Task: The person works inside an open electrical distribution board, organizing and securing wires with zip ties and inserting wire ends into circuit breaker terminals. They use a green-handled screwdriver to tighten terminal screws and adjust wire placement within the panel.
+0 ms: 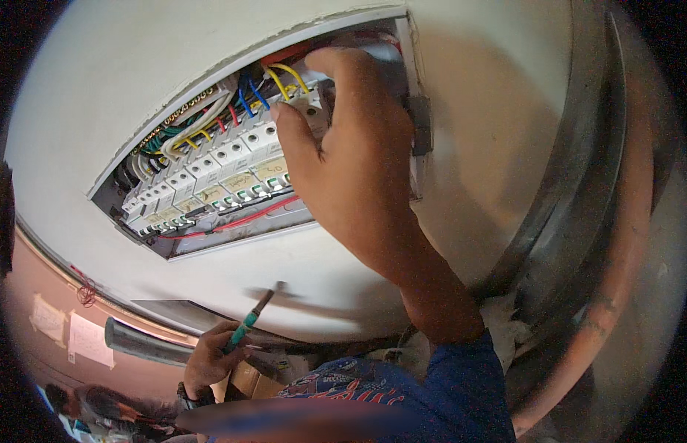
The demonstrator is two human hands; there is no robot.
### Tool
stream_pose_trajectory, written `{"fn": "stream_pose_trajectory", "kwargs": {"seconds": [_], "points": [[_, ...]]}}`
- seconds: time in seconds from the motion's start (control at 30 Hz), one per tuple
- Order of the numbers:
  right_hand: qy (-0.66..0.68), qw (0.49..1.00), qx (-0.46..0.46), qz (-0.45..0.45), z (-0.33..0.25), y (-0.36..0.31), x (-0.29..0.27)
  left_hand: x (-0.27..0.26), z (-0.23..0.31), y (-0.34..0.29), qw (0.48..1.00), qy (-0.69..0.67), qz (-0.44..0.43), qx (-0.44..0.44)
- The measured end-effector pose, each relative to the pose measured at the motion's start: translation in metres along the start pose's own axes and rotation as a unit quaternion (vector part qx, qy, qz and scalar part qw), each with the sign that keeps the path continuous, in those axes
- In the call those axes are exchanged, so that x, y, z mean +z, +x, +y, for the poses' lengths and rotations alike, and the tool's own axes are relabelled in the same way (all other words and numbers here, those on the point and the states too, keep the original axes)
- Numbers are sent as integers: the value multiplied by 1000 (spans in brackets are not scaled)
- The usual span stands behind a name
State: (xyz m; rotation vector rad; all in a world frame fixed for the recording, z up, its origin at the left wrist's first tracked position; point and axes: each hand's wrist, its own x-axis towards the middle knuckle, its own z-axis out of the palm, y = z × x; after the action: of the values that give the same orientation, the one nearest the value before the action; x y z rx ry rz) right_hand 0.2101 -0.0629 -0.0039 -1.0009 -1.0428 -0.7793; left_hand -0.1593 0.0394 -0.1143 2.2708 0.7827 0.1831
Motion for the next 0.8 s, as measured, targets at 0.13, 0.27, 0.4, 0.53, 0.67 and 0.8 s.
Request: {"fn": "stream_pose_trajectory", "kwargs": {"seconds": [0.13,0.27,0.4,0.53,0.67,0.8], "points": [[28,997,66,-5,1,6,10,13,-22,-2,999,-41,-11,-1],[-20,995,94,15,-5,9,16,17,-41,-11,998,-61,-23,8],[-55,991,118,28,-7,13,17,17,-65,-24,997,-54,-46,-21],[-86,989,111,41,-8,15,15,27,-89,-32,994,-95,-53,-5],[-129,985,110,31,-12,18,13,41,-104,-32,984,-167,-62,-9],[-169,982,75,30,-12,24,13,46,-107,-31,990,-93,-63,81]]}}
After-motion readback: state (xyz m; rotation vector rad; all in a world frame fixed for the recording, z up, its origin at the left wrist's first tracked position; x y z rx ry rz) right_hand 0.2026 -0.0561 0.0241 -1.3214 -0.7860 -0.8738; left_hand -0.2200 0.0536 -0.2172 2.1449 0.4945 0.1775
